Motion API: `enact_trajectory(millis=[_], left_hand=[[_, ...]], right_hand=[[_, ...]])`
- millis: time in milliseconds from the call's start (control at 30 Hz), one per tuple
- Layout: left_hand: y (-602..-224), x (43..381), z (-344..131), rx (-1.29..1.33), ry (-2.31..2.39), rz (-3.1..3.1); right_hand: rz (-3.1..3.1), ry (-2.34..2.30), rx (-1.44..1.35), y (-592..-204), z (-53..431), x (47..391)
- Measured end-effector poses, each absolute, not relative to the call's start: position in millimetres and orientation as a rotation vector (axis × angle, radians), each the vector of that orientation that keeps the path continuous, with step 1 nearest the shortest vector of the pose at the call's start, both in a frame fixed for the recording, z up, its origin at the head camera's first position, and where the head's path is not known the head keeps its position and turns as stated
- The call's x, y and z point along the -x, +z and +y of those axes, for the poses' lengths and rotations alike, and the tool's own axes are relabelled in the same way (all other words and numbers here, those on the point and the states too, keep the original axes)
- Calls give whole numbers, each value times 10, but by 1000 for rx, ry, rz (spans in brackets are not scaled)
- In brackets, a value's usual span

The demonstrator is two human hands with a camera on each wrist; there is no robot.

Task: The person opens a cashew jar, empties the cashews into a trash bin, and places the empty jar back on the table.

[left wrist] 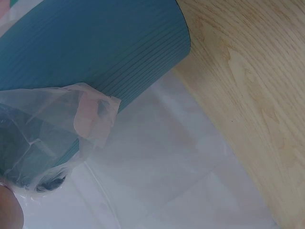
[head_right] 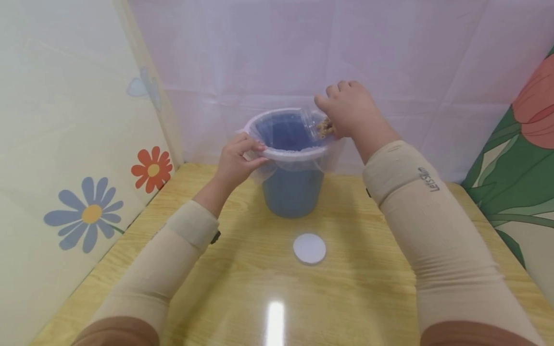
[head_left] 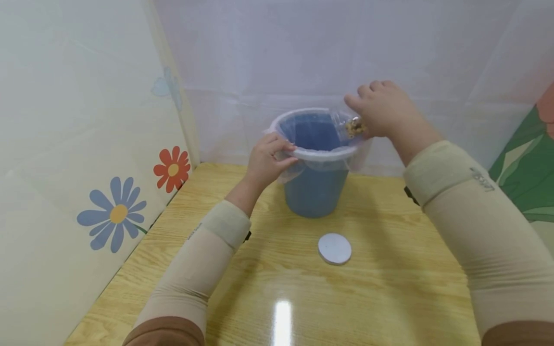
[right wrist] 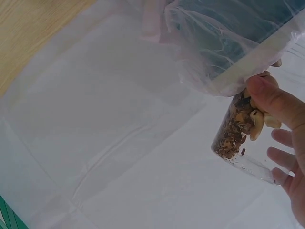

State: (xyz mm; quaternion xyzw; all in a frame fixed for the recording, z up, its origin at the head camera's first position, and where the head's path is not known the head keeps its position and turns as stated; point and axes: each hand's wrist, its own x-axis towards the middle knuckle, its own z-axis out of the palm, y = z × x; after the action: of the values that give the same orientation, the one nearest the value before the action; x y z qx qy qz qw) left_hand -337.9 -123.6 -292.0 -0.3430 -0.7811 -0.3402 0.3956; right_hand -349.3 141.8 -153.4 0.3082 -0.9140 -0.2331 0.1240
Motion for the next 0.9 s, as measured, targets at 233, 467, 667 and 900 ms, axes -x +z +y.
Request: enact_trajectory(millis=[233, 467, 667, 900], left_hand=[[-2915, 3387, -1233, 884, -856, -1970], [-2923, 3392, -1238, 883, -853, -1963], [-2916, 3388, -1239, 887, -848, -1958], [-2921, 3394, -1245, 885, -850, -1964]], right_hand=[[-2652, -722, -896, -1540, 1419, 3491], [-2635, -758, -901, -1543, 1416, 3473], [-2625, -748, -906, -1550, 1428, 3471], [-2628, -749, -909, -1574, 1418, 3490]])
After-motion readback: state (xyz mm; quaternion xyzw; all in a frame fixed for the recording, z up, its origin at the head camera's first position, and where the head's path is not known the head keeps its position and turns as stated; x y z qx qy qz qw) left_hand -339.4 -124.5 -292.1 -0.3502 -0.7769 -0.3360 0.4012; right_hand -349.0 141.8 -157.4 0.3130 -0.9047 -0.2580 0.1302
